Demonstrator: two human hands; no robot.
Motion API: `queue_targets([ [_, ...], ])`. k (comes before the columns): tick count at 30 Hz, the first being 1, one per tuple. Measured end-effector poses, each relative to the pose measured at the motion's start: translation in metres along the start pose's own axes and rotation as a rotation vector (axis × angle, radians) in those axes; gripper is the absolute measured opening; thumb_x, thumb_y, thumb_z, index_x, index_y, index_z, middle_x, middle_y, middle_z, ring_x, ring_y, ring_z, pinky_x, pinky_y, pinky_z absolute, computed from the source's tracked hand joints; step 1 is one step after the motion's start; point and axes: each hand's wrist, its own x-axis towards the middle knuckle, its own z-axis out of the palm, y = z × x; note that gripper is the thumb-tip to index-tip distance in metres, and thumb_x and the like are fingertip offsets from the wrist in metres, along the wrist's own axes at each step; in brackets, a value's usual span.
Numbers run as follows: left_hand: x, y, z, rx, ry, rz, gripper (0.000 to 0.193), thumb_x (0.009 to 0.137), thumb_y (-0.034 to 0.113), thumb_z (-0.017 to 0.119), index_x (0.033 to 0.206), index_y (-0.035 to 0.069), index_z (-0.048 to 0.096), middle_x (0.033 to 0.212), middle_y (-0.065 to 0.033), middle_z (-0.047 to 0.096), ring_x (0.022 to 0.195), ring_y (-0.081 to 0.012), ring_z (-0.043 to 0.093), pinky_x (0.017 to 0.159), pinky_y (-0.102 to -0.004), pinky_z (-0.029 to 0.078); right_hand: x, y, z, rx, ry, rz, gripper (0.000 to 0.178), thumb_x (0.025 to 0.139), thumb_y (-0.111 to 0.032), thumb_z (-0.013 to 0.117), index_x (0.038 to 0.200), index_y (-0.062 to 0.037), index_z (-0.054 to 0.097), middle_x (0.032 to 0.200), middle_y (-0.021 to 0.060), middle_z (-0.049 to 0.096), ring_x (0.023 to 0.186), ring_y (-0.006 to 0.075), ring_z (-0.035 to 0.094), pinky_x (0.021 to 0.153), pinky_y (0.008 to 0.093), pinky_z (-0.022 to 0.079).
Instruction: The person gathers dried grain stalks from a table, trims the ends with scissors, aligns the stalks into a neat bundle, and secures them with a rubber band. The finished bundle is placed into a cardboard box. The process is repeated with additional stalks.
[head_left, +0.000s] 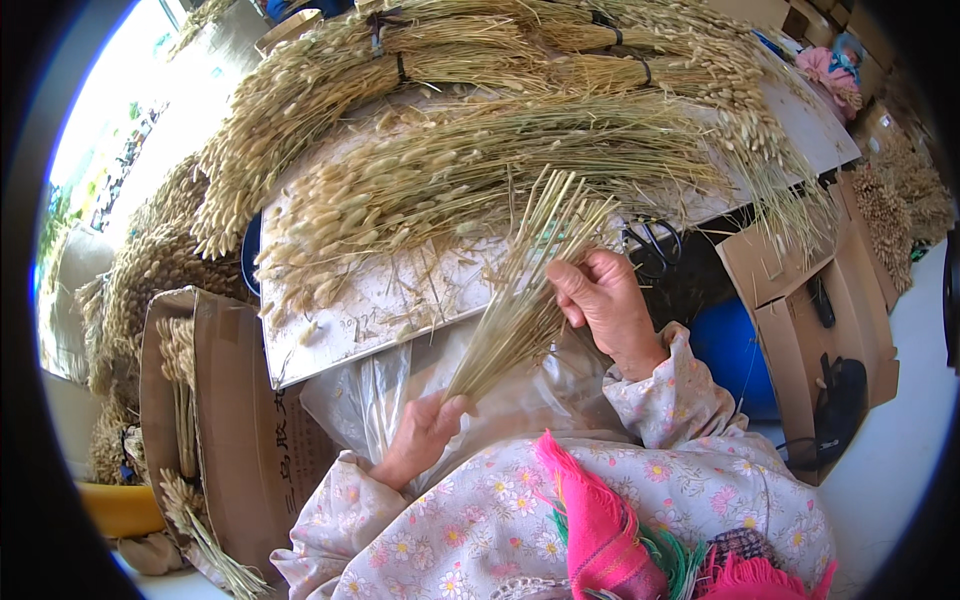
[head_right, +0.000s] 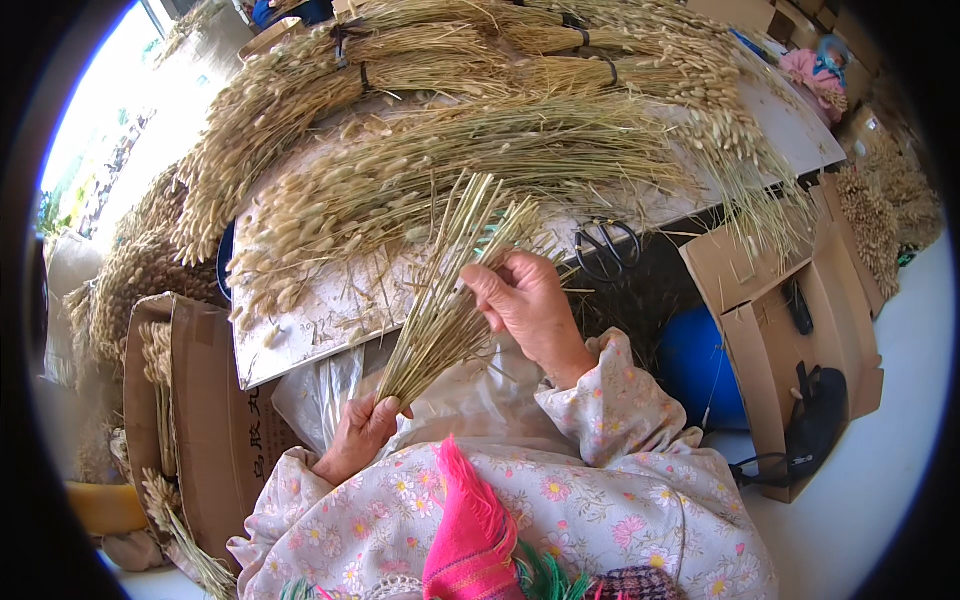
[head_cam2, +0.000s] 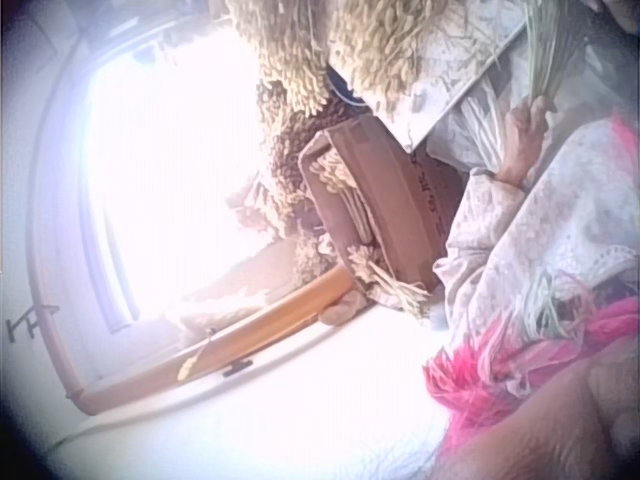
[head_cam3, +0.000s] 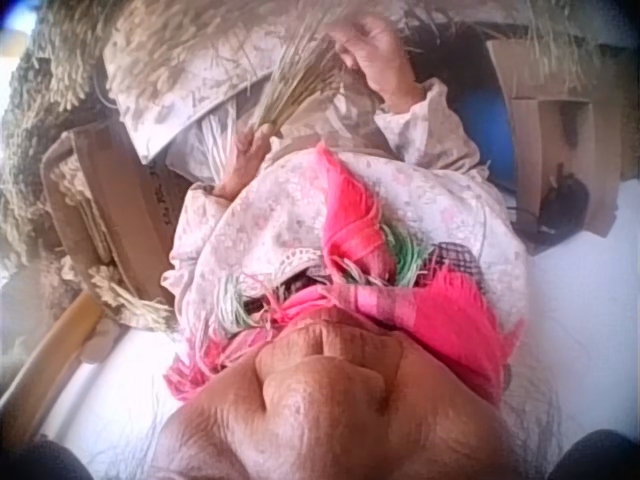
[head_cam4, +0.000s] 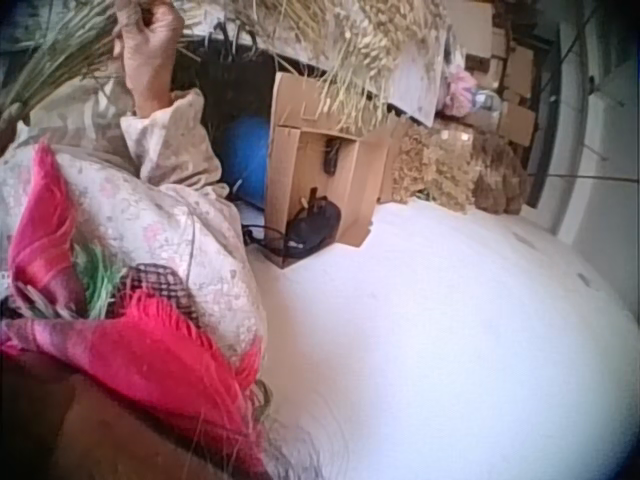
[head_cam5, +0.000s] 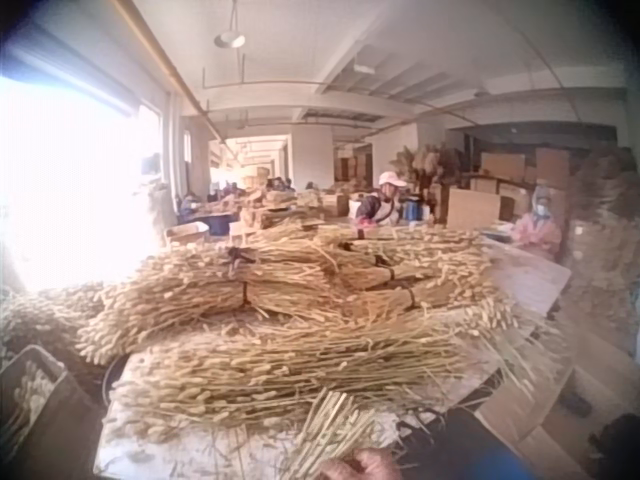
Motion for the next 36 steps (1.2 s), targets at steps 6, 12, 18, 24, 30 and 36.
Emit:
queue_targets([
  [6, 0.0, -0.003, -0.003, 0.002, 0.006, 0.007, 0.029, 0.097, 0.028, 0.05, 0.089, 0.004, 0.064, 0.057, 0.0009, 0.04, 0.054, -0.0091, 0.037, 0.05, -0.0274, 0.032, 0.001, -0.009, -0.009, 0.015, 0.153, -0.108, 0.024, 0.091, -0.023, 0.063, 0.077, -0.0036, 0.06, 0.058, 0.0005, 0.056, 0.043, 0.0037, 0.045, 0.038, 0.0183, 0.035],
  [12, -0.001, -0.006, -0.004, 0.075, 0.063, 0.036, 0.024, 0.095, 0.026, 0.054, 0.089, 0.004, 0.064, 0.056, -0.0027, 0.042, 0.053, -0.0103, 0.039, 0.049, -0.029, 0.034, 0.005, -0.025, -0.041, 0.032, 0.354, -0.203, 0.024, 0.093, -0.025, 0.059, 0.08, -0.0052, 0.059, 0.058, -0.0012, 0.051, 0.043, 0.0046, 0.042, 0.038, 0.0194, 0.033],
  [18, -0.003, -0.011, -0.01, 0.388, 0.269, 0.153, 0.018, 0.089, 0.021, 0.06, 0.088, 0.004, 0.061, 0.061, -0.0178, 0.055, 0.051, -0.0289, 0.054, 0.05, -0.038, 0.04, -0.006, -0.07, -0.06, -0.184, 0.433, -0.35, 0.021, 0.092, -0.023, 0.06, 0.091, -0.0021, 0.061, 0.062, 0.0001, 0.054, 0.045, 0.0036, 0.043, 0.04, 0.0179, 0.034],
  [24, -0.003, -0.005, -0.014, 0.874, 0.336, 0.251, 0.016, 0.084, 0.018, 0.061, 0.097, 0.01, 0.055, 0.07, -0.0151, 0.063, 0.06, -0.0356, 0.061, 0.054, -0.0447, 0.048, -0.016, -0.045, -0.004, -0.883, -0.169, -0.196, 0.076, 0.073, -0.008, 0.077, 0.139, -0.004, 0.039, 0.064, 0.0045, 0.063, 0.053, 0.0039, 0.052, 0.05, 0.0217, 0.045],
  [30, -0.005, 0.002, -0.017, 0.914, 0.344, 0.25, 0.016, 0.086, 0.017, 0.061, 0.097, 0.007, 0.057, 0.073, -0.0156, 0.063, 0.061, -0.0361, 0.06, 0.054, -0.0442, 0.047, -0.012, -0.027, 0.009, -0.937, -0.176, -0.132, 0.042, 0.079, -0.01, 0.073, 0.118, -0.0025, 0.06, 0.061, 0.0027, 0.061, 0.051, 0.0038, 0.054, 0.047, 0.0205, 0.043],
  [36, -0.005, 0.002, -0.02, 0.905, 0.352, 0.253, 0.013, 0.082, 0.017, 0.061, 0.091, 0.01, 0.054, 0.073, -0.0126, 0.063, 0.061, -0.0348, 0.062, 0.055, -0.0442, 0.048, -0.017, -0.013, 0.015, -0.243, -0.161, 0.099, 0.017, 0.089, -0.015, 0.063, 0.098, 0.0, 0.066, 0.064, 0.0046, 0.062, 0.045, 0.0049, 0.052, 0.041, 0.0175, 0.04],
])
